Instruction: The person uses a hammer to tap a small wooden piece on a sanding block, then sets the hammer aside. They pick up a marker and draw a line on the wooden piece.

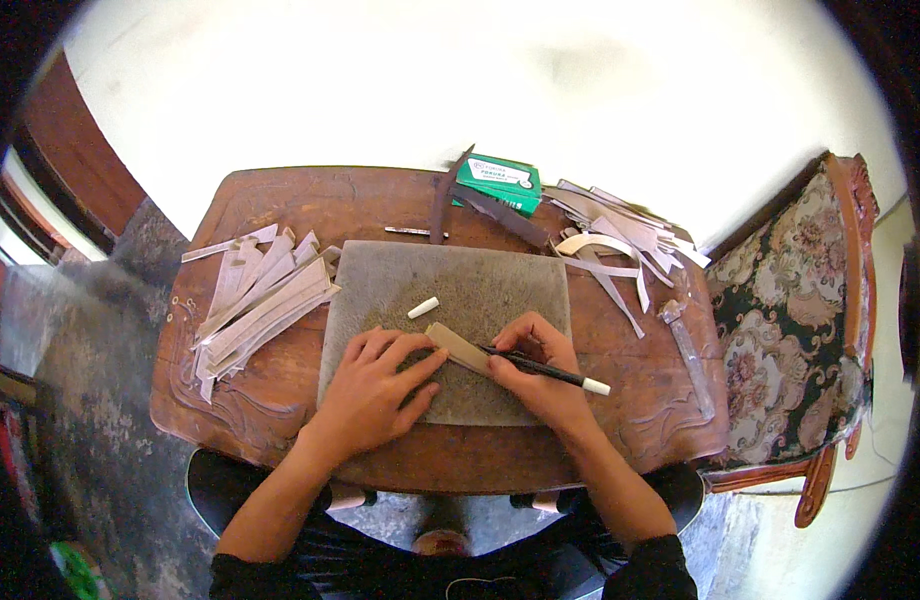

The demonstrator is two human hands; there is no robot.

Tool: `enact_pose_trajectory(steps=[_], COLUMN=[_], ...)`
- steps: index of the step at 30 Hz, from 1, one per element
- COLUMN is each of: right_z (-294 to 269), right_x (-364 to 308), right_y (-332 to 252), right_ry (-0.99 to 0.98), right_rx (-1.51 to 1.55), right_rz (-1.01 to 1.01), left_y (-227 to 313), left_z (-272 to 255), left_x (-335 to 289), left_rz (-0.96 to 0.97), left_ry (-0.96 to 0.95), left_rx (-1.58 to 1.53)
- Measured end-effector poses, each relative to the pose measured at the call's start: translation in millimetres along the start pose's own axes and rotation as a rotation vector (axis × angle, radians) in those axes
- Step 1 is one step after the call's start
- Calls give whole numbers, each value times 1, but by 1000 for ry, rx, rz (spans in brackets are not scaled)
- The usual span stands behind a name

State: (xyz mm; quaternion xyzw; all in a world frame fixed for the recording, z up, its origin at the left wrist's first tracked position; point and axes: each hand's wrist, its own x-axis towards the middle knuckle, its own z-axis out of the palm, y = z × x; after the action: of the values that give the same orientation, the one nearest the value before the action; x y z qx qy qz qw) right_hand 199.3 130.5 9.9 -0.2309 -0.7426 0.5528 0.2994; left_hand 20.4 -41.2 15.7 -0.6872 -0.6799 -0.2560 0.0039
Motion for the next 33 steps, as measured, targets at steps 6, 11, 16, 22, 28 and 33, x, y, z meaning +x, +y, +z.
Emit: enact_pose_trajectory(steps=[6, 11, 16, 22, 28, 33], right_z=[0, -2, 0, 1, -1, 0], right_x=[5, -2, -3, 0, 1, 2], right_y=[-16, 5, 0, 6, -1, 0], right_ry=[-65, 0, -3, -29, -71, -50], right_rx=[-4, -165, -197, -168, -256, -228], right_rz=[-17, 58, 25, 33, 9, 9], left_y=[1, 2, 1, 1, 2, 1], left_z=[3, 3, 3, 2, 3, 2], left_x=[-1, 1, 0, 0, 1, 2], left_rz=[-35, -16, -24, -34, -34, -37], left_ry=[-2, -10, -17, -26, 0, -10], left_rx=[-14, 16, 13, 1, -13, -20])
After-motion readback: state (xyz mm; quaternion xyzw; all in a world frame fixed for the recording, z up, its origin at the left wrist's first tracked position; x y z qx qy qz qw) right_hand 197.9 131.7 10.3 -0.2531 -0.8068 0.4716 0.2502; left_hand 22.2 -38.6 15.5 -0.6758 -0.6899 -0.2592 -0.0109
